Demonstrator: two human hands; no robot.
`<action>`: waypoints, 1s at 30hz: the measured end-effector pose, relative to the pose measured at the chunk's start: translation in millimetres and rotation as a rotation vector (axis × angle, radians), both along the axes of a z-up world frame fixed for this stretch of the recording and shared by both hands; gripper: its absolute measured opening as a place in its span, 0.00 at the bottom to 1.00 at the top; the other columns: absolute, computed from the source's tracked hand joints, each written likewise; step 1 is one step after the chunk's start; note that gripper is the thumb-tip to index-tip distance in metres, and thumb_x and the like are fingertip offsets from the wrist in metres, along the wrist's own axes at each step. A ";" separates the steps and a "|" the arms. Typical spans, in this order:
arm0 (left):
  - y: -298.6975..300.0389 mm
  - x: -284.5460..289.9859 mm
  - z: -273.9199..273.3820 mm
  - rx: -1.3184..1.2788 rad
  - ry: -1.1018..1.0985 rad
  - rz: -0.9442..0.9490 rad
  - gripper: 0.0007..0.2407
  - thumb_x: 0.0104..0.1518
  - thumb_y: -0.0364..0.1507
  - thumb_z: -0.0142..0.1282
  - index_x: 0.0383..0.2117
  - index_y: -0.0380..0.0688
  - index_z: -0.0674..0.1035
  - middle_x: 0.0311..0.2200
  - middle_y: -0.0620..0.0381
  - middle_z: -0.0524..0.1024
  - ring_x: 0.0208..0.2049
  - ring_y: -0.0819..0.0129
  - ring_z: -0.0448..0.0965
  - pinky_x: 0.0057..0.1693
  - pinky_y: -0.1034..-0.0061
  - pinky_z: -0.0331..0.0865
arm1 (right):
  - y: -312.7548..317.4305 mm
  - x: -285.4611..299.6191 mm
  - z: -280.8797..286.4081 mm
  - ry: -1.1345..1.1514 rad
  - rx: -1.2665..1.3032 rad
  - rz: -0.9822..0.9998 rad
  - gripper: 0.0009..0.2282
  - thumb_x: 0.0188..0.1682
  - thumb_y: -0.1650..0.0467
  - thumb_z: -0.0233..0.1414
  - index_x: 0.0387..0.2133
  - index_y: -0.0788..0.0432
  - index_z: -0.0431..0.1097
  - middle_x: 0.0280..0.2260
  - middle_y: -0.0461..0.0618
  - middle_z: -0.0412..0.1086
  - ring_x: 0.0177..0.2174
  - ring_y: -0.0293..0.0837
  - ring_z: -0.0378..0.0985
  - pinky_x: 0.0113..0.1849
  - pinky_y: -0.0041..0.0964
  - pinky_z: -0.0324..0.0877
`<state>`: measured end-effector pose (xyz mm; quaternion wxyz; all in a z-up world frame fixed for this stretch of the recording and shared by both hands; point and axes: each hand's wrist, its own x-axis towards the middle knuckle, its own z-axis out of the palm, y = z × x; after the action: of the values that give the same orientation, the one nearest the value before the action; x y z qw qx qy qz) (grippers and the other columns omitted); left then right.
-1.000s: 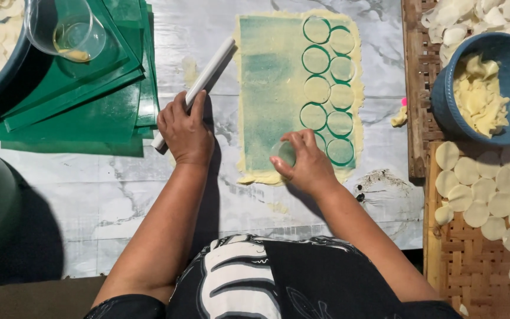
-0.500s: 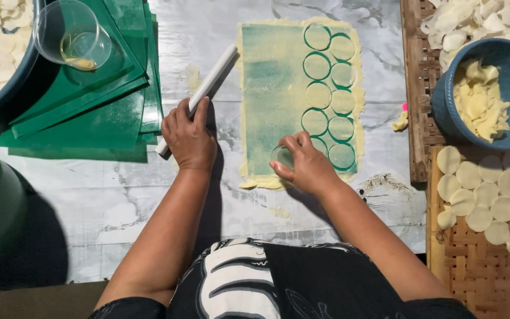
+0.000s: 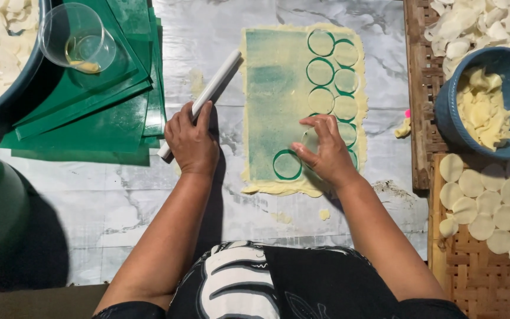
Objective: Rolling out dough and cutting it into circular shapes using a plastic cup as a cutter.
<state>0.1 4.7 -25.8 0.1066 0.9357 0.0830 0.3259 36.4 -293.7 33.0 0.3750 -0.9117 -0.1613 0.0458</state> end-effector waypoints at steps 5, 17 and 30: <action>1.1 1.0 -3.1 -0.015 0.018 0.003 0.20 0.54 0.22 0.58 0.53 0.63 0.79 0.51 0.53 0.72 0.52 0.52 0.72 0.58 0.56 0.59 | 8.5 6.9 3.9 0.096 -0.051 0.035 0.24 0.44 0.54 0.60 0.53 0.41 0.66 0.52 0.50 0.60 0.49 0.69 0.73 0.49 0.65 0.71; -1.0 0.9 -2.5 -0.007 0.012 0.008 0.19 0.56 0.23 0.57 0.53 0.63 0.79 0.52 0.53 0.72 0.52 0.52 0.72 0.58 0.57 0.60 | 38.6 21.5 9.1 0.273 -0.330 0.026 0.22 0.46 0.48 0.51 0.51 0.38 0.62 0.52 0.50 0.60 0.45 0.73 0.76 0.49 0.65 0.72; 1.0 3.9 -6.9 0.006 -0.032 0.009 0.15 0.56 0.24 0.57 0.48 0.61 0.81 0.51 0.54 0.72 0.51 0.52 0.73 0.56 0.58 0.61 | 22.9 30.7 25.4 0.253 -0.132 0.076 0.20 0.45 0.56 0.57 0.50 0.41 0.66 0.51 0.54 0.63 0.51 0.74 0.70 0.50 0.66 0.69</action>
<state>4.0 5.7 -32.7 0.1035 0.9303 0.0847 0.3416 67.1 -270.9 58.4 0.3295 -0.9146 -0.1439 0.1849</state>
